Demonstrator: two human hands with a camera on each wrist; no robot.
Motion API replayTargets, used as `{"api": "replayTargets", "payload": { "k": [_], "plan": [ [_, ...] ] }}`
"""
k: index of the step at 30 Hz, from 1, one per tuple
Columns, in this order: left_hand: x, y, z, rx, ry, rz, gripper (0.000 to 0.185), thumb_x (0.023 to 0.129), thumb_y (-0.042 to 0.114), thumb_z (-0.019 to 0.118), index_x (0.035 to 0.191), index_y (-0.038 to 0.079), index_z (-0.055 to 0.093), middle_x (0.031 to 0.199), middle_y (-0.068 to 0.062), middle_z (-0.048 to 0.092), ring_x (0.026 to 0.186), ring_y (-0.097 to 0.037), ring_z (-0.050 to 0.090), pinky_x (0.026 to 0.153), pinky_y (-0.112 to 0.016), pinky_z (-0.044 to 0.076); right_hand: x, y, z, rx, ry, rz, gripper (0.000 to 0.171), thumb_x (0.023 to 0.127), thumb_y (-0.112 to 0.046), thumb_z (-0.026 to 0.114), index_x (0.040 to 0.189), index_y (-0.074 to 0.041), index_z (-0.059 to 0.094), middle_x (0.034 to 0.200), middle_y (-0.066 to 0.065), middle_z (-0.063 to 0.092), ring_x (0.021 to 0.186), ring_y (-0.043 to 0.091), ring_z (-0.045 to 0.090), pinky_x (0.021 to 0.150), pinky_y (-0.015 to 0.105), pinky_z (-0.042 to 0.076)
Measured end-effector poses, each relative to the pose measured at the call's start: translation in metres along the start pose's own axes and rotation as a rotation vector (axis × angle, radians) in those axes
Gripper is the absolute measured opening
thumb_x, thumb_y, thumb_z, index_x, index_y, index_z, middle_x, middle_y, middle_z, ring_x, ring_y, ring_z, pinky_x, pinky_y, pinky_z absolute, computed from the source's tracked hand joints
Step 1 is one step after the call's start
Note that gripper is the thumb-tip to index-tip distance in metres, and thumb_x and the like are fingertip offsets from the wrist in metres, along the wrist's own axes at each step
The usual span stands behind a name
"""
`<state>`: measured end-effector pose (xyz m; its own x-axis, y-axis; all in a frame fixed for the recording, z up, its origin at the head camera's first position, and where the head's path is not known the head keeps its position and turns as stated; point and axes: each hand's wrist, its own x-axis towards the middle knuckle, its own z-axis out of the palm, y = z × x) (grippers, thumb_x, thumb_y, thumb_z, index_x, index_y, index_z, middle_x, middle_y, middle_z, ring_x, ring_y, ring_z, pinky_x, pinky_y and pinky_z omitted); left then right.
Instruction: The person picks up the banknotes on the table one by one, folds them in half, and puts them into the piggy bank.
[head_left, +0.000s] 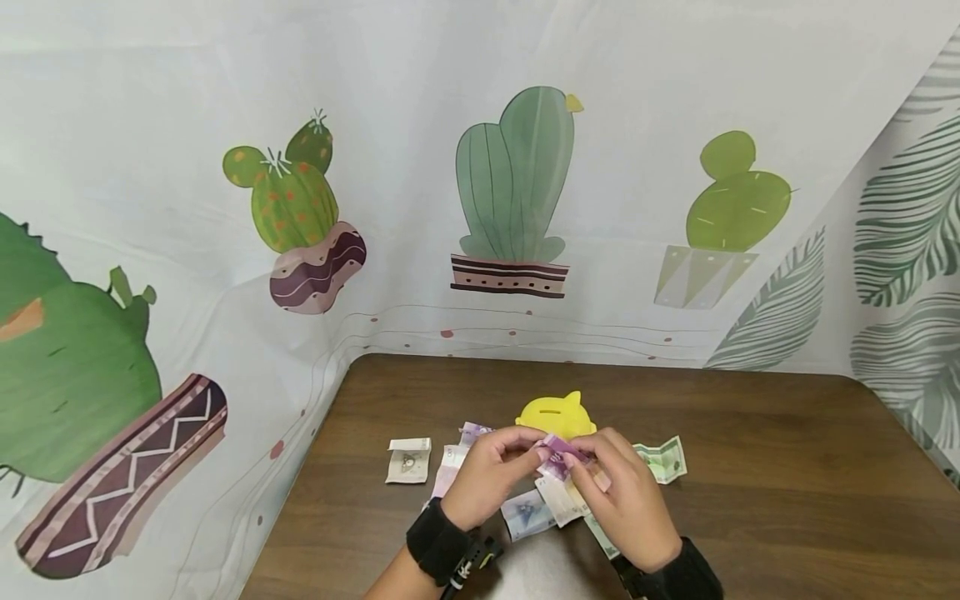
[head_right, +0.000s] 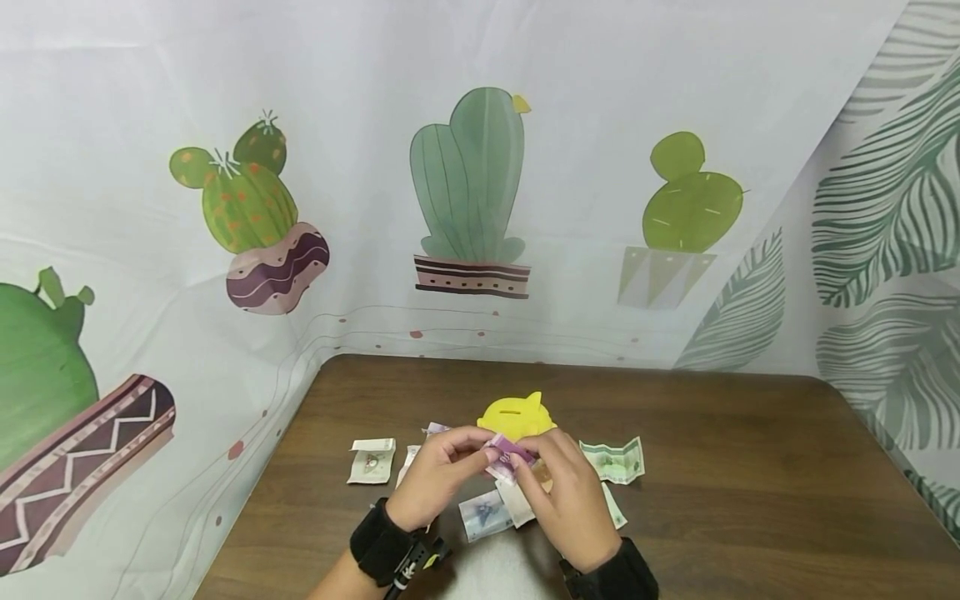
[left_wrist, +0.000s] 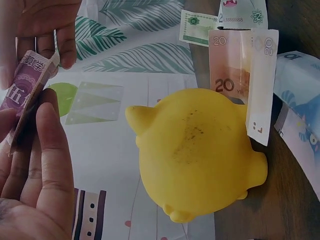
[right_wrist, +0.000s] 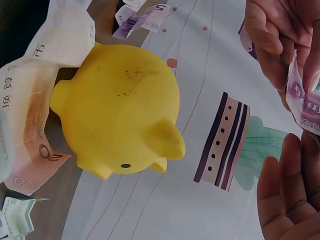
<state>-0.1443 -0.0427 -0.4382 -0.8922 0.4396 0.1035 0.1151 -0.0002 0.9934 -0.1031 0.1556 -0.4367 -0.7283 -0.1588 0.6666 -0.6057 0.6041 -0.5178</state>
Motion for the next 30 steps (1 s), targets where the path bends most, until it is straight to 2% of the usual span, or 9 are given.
{"api": "replayTargets", "payload": {
  "k": [4,11,16,19,26,30],
  "plan": [
    [0.0002,-0.0006,0.0015,-0.010,-0.001,-0.002,0.025,0.098,0.015,0.066,0.118,0.002,0.071,0.113,-0.020,0.072,0.091,-0.005,0.069,0.082,-0.025,0.060,0.0001,0.0000,0.0010,0.006,0.013,-0.018,0.023,0.087,0.000,0.074,0.103,-0.015,0.069,0.094,-0.007,0.062,0.084,0.003,0.056,0.075,0.017,0.049],
    [0.0010,-0.0013,0.0037,-0.011,-0.001,-0.035,0.024,0.097,0.013,0.066,0.115,-0.002,0.070,0.110,-0.023,0.071,0.088,-0.006,0.069,0.085,-0.031,0.061,0.0000,-0.0004,0.0025,0.021,0.024,-0.026,0.022,0.086,0.000,0.074,0.101,-0.015,0.069,0.092,-0.006,0.061,0.083,0.003,0.057,0.073,0.019,0.052],
    [0.0009,-0.0019,0.0037,0.009,0.005,-0.034,0.022,0.097,0.013,0.066,0.113,-0.002,0.070,0.108,-0.022,0.071,0.089,-0.008,0.068,0.084,-0.027,0.060,-0.0001,-0.0010,0.0029,0.036,0.027,-0.023,0.021,0.086,0.001,0.075,0.100,-0.014,0.069,0.092,-0.005,0.061,0.083,0.004,0.058,0.074,0.017,0.052],
    [0.0012,-0.0026,0.0035,0.010,0.007,-0.030,0.022,0.097,0.013,0.066,0.112,-0.002,0.070,0.108,-0.021,0.071,0.088,-0.007,0.068,0.084,-0.030,0.061,0.0003,-0.0014,0.0032,0.044,0.035,-0.030,0.021,0.085,0.001,0.075,0.100,-0.013,0.069,0.094,-0.005,0.062,0.084,0.005,0.058,0.075,0.016,0.052],
    [0.0014,-0.0048,0.0035,-0.045,0.001,-0.018,0.024,0.100,0.013,0.062,0.116,-0.004,0.069,0.110,-0.024,0.070,0.089,-0.005,0.069,0.081,-0.027,0.061,0.0001,-0.0025,0.0039,0.101,0.034,-0.035,0.024,0.085,0.005,0.074,0.101,-0.012,0.071,0.098,-0.002,0.062,0.086,0.007,0.061,0.076,0.014,0.052],
    [0.0013,-0.0068,0.0033,-0.101,-0.010,0.007,0.027,0.101,0.010,0.058,0.119,-0.007,0.066,0.114,-0.027,0.069,0.092,-0.006,0.069,0.080,-0.030,0.062,-0.0007,-0.0026,0.0043,0.107,0.031,-0.031,0.024,0.084,0.005,0.075,0.100,-0.012,0.071,0.100,-0.001,0.061,0.088,0.009,0.062,0.078,0.013,0.053]
  ]
}}
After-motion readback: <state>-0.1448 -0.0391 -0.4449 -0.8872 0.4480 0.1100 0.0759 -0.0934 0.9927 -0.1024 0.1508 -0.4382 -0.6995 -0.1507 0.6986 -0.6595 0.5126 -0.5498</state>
